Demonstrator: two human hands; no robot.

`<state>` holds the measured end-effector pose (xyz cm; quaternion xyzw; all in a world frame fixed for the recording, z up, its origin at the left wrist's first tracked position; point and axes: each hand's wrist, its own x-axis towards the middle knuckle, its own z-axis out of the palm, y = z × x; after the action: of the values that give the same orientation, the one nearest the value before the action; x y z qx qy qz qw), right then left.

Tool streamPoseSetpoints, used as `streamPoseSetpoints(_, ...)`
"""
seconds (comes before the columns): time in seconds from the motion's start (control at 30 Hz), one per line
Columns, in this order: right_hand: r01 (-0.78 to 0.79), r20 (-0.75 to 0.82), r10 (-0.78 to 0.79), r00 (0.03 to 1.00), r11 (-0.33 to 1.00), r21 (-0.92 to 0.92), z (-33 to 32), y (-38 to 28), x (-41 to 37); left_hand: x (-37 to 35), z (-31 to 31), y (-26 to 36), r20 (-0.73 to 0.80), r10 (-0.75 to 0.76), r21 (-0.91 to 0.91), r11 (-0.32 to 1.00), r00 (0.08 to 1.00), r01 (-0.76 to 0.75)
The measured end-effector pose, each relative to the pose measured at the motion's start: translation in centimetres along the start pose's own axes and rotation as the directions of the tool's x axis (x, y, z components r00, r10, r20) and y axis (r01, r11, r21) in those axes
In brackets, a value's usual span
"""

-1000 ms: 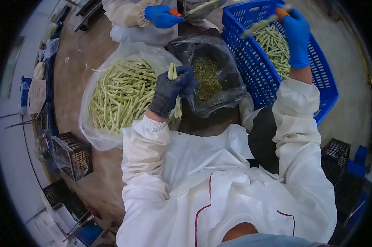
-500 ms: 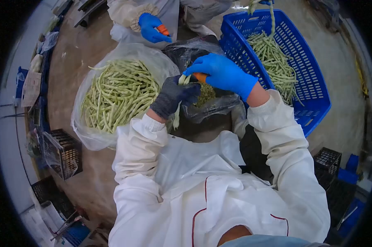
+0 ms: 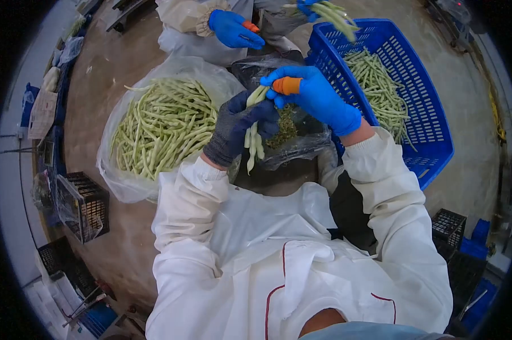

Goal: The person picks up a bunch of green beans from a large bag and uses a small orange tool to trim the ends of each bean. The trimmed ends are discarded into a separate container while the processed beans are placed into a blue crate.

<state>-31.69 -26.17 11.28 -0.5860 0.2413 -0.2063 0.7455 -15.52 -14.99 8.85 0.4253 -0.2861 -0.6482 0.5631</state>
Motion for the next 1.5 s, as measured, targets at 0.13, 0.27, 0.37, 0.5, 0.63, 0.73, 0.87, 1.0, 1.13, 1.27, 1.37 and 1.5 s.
streamPoseSetpoints(0.13, 0.116, -0.026, -0.113, 0.993, 0.960, 0.254, 0.4, 3.2, 1.0, 0.4, -1.0, -0.1, 0.070, 0.003, -0.163, 0.987, 0.998, 0.009)
streamPoseSetpoints(0.27, 0.213, 0.059, -0.205, 0.977, 0.961, -0.175, -0.4, 3.3, 0.8, 0.7, -1.2, -0.5, -0.074, 0.074, -0.046, 0.996, 0.995, -0.078)
streamPoseSetpoints(0.37, -0.138, 0.131, 0.145, 0.981, 0.988, -0.065, -0.9, 1.5, -0.1, 1.7, -2.7, -0.1, -0.177, 0.243, 0.140, 0.965, 0.954, -0.220)
streamPoseSetpoints(0.5, -0.213, 0.310, 0.303, 0.901, 0.932, -0.292, 0.0, 0.7, -2.0, 2.2, -5.1, 1.7, -0.388, 0.180, -0.067, 0.973, 0.904, -0.223)
streamPoseSetpoints(0.63, -0.263, 0.177, 0.457, 0.872, 0.742, -0.617, -2.8, 0.6, -2.6, 1.6, -7.8, 3.0, -0.451, 0.300, -0.099, 0.919, 0.840, -0.381)
streamPoseSetpoints(0.73, -0.107, -0.054, 0.354, 0.934, 0.133, -0.985, -6.7, 3.7, -1.8, 1.1, -7.9, 3.5, -0.401, 0.381, -0.167, 0.864, 0.833, -0.475)
streamPoseSetpoints(0.87, -0.009, 0.016, 0.216, 0.976, 0.118, -0.993, -7.6, 5.5, -1.7, 1.5, -8.8, 3.0, -0.338, 0.337, -0.326, 0.834, 0.879, -0.445)
streamPoseSetpoints(1.0, 0.067, 0.090, -0.002, 0.996, 0.680, -0.730, -2.8, 5.3, -0.5, 2.0, -7.2, 1.7, -0.236, 0.343, -0.293, 0.867, 0.909, -0.403)
streamPoseSetpoints(1.13, -0.002, 0.074, 0.034, 0.997, 0.916, -0.400, 2.6, 4.8, 0.1, 2.4, -4.3, 0.5, -0.147, 0.325, -0.267, 0.896, 0.934, -0.354)
streamPoseSetpoints(1.27, -0.167, 0.003, 0.185, 0.983, 0.894, -0.415, 0.4, 3.6, 0.8, 2.5, -3.4, -0.4, -0.007, 0.506, 0.467, 0.764, 0.862, -0.445)
streamPoseSetpoints(1.37, -0.192, -0.157, 0.148, 0.977, 0.925, -0.326, -3.3, 0.8, 0.3, 2.6, -4.3, -0.7, -0.074, 0.415, 0.391, 0.849, 0.907, -0.357)
streamPoseSetpoints(1.5, -0.120, -0.281, -0.017, 0.960, 0.877, -0.465, -6.4, 0.4, -0.4, 2.2, -2.3, -0.5, -0.190, 0.387, 0.272, 0.904, 0.902, -0.330)
